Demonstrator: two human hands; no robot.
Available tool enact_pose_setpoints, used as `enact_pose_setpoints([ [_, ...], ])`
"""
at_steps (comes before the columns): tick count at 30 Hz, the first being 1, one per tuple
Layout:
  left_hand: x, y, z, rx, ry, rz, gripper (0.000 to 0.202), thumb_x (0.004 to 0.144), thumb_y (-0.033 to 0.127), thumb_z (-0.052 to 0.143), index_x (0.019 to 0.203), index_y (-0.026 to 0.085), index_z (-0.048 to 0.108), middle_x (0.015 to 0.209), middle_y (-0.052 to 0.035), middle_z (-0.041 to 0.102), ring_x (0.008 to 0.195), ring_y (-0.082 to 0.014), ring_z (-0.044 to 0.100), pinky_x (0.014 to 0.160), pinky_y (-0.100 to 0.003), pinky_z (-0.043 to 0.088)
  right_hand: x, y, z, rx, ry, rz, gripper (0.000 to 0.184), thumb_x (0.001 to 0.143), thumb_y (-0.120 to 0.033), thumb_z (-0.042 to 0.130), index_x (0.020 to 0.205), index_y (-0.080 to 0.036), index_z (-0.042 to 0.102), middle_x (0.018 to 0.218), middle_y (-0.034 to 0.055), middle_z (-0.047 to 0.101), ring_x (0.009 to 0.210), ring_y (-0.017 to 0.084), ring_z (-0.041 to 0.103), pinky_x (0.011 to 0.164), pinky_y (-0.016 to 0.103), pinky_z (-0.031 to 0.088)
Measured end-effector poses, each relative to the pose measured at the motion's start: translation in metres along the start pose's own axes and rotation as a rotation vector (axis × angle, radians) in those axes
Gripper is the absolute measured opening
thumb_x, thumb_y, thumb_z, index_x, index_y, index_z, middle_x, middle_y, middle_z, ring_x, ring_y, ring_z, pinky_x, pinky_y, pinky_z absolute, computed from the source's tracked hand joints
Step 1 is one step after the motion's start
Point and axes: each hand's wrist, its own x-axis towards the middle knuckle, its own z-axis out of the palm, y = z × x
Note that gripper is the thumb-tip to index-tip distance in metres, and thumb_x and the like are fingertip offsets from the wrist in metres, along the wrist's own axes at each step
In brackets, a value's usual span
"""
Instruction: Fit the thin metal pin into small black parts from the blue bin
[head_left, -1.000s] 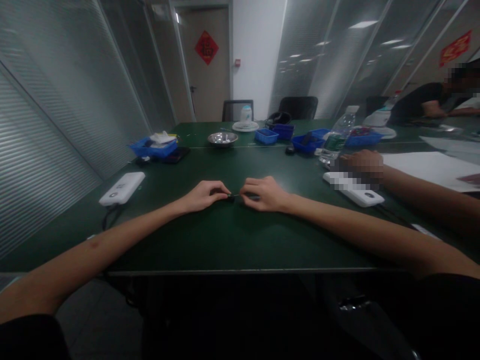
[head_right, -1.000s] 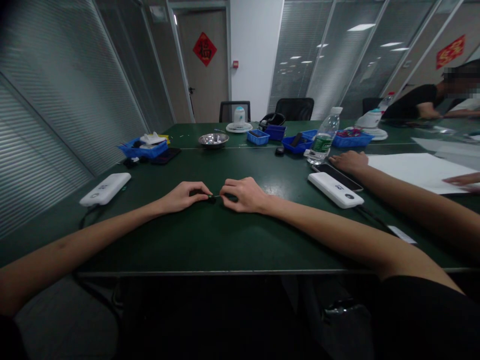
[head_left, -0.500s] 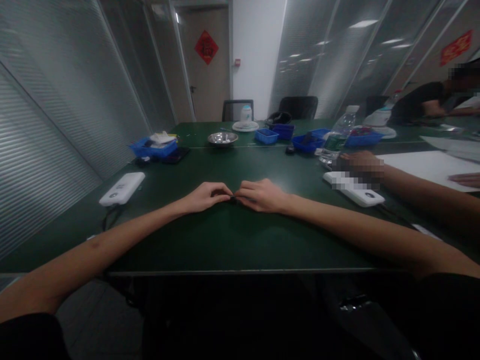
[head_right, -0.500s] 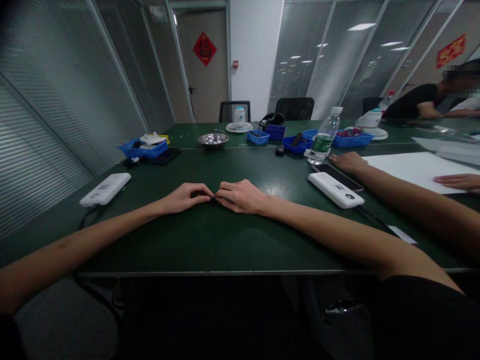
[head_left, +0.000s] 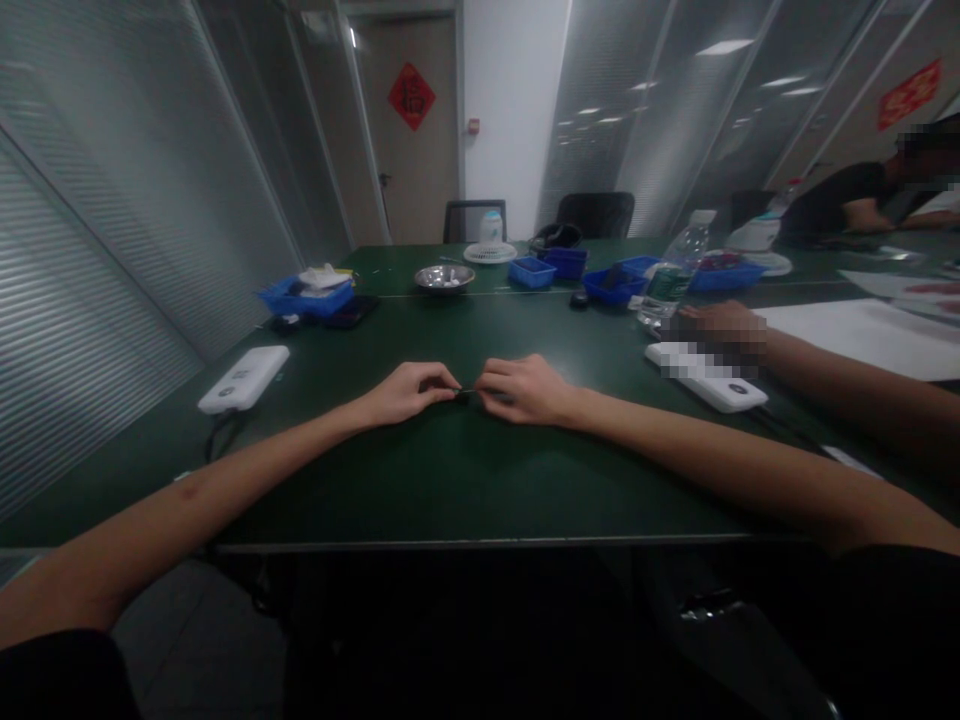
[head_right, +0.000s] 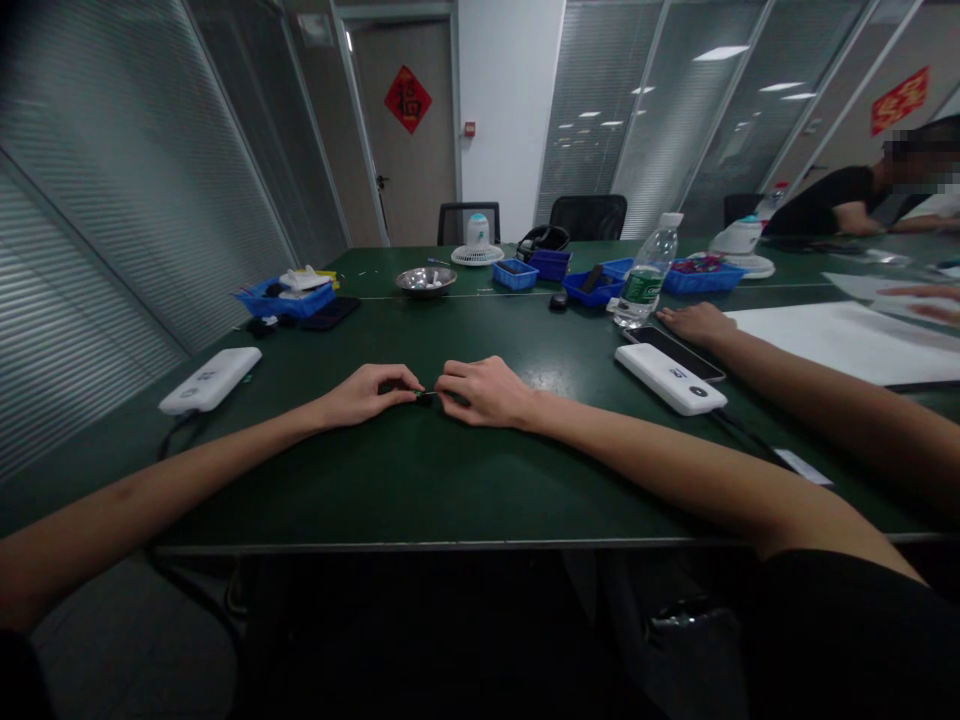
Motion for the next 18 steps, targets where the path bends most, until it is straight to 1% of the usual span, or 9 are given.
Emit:
enact_pose_setpoints([
  [5,-0.0002,-0.0008,0.0004,0.005,0.015,0.020,0.023,0.097,0.035,0.067,0.110,0.017,0.074,0.103,-0.0076,0.074,0.091,-0.0203,0.067,0.084,-0.032,0.051,0.0001,0.0000,-0.0003,0.003,-0.008,0.008,0.027,0.103,-0.031,0.050,0.108,-0.016,0.071,0.098,0.0066,0.066,0.068,0.012,0.050,0.056,0.025,0.029],
  [8,-0.0005,0.0007,-0.0001,-0.010,0.008,0.032,0.022,0.097,0.034,0.067,0.110,0.017,0.073,0.104,-0.0076,0.074,0.092,-0.0203,0.068,0.083,-0.032,0.051,-0.0001,-0.0001,-0.0004,0.003,0.000,0.011,0.027,0.102,-0.032,0.051,0.106,-0.016,0.072,0.097,0.0063,0.066,0.067,0.012,0.050,0.056,0.025,0.029],
  [13,-0.0001,0.0026,-0.0001,-0.018,0.006,0.009,0.021,0.097,0.032,0.067,0.110,0.016,0.073,0.104,-0.0073,0.074,0.092,-0.0203,0.068,0.083,-0.032,0.051,-0.0006,-0.0003,0.0006,-0.020,0.017,0.031,0.026,0.100,-0.031,0.051,0.102,-0.016,0.072,0.093,0.0057,0.065,0.066,0.012,0.049,0.055,0.026,0.028],
  [18,0.0001,0.0005,0.0006,0.004,0.009,0.006,0.023,0.097,0.034,0.067,0.110,0.017,0.073,0.102,-0.0074,0.074,0.090,-0.0204,0.067,0.081,-0.032,0.050,-0.0001,-0.0007,0.0007,-0.029,0.015,0.007,0.027,0.102,-0.032,0.050,0.104,-0.016,0.072,0.095,0.0063,0.065,0.066,0.012,0.049,0.056,0.026,0.029],
])
